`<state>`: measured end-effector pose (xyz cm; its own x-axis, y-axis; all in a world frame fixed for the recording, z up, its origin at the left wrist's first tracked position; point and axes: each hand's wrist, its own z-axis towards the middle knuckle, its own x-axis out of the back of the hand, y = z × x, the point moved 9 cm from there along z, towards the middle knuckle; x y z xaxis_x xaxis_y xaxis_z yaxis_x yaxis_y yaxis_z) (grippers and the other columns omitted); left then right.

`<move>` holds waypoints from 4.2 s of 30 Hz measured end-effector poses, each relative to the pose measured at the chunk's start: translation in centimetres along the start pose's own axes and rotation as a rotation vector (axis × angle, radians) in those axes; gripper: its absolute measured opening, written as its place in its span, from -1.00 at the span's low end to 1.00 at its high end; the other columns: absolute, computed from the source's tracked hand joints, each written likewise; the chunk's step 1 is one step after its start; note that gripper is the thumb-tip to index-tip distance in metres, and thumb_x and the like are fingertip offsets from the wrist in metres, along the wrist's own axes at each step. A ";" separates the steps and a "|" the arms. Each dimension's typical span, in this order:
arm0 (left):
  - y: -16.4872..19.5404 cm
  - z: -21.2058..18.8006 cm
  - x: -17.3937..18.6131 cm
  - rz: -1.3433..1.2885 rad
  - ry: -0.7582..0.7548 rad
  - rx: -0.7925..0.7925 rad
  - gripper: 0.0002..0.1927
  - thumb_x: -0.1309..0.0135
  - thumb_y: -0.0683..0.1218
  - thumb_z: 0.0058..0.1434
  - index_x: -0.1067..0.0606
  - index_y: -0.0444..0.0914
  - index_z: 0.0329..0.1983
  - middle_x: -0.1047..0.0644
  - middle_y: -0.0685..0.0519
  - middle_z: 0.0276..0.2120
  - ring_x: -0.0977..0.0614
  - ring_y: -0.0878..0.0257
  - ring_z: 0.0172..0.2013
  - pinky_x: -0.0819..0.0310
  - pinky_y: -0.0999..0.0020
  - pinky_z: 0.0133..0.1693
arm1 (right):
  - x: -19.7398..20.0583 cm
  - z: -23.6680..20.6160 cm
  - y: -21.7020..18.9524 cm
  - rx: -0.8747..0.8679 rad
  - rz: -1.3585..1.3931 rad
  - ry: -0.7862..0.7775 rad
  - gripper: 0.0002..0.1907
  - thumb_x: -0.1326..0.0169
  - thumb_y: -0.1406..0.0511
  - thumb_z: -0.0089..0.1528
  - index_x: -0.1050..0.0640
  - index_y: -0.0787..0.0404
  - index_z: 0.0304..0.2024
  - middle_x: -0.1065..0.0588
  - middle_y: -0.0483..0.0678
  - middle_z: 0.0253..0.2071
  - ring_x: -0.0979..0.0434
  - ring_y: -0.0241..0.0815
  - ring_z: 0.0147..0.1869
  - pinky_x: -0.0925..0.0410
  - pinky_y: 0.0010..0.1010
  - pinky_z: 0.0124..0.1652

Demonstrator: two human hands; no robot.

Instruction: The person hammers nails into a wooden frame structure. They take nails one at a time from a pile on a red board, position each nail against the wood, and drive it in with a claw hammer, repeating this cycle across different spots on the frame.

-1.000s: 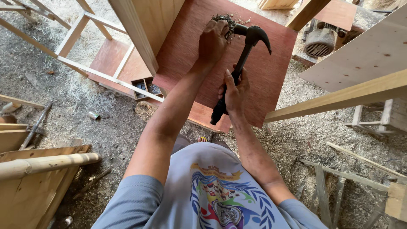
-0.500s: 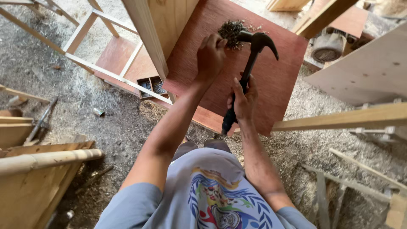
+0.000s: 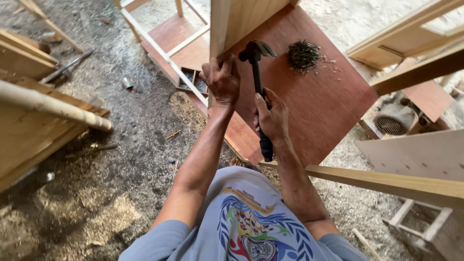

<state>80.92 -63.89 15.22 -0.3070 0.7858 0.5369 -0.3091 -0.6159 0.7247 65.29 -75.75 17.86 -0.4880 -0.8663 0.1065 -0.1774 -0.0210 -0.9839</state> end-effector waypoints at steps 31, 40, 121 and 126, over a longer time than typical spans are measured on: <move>1.0 1.4 -0.9 0.305 0.122 -0.041 -0.85 -0.05 -0.05 0.36 -0.62 -0.04 -0.11 0.07 -0.37 0.49 -0.11 -0.34 0.44 0.02 -0.35 0.38 | -2.2 0.5 -1.6 0.038 -0.120 -0.080 -0.48 0.13 -0.02 0.40 -0.49 0.12 0.24 -0.38 -0.19 -0.58 -0.41 -0.42 -0.68 -0.32 -0.50 -0.74; 1.9 1.5 0.2 0.265 0.290 -0.112 -0.65 -0.05 0.07 0.37 -0.54 -0.21 0.09 0.01 -0.39 0.44 -0.16 -0.34 0.36 -0.06 -0.30 0.29 | -2.3 1.8 -0.7 0.028 -0.177 -0.071 -0.50 0.11 -0.01 0.42 -0.49 0.14 0.24 -0.41 -0.18 -0.59 -0.44 -0.41 -0.65 -0.36 -0.49 -0.71; -5.8 1.2 -0.9 -0.333 -0.219 0.207 -0.66 -0.22 -0.03 0.13 -0.56 -0.24 -0.05 -0.55 -0.08 -0.32 -0.47 0.00 -0.13 -0.40 0.11 -0.04 | -3.7 -0.2 -4.8 0.129 -0.330 0.021 -0.60 0.08 0.07 0.51 -0.47 0.26 -0.22 -0.38 -0.17 -0.65 -0.40 -0.44 -0.69 -0.31 -0.53 -0.72; -6.0 0.8 -1.2 -0.340 -0.277 0.251 -0.70 -0.18 -0.01 0.17 -0.56 -0.23 -0.07 -0.56 -0.06 -0.31 -0.48 0.00 -0.08 -0.40 0.11 0.01 | -1.9 -1.7 -5.5 0.147 -0.307 0.055 -0.69 0.09 0.07 0.44 -0.53 0.11 -0.07 -0.41 -0.21 -0.62 -0.40 -0.40 -0.68 -0.30 -0.48 -0.74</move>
<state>83.90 -61.07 10.61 0.0342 0.9462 0.3218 -0.1137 -0.3162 0.9418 65.77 -73.13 23.32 -0.4770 -0.7805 0.4042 -0.2000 -0.3514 -0.9146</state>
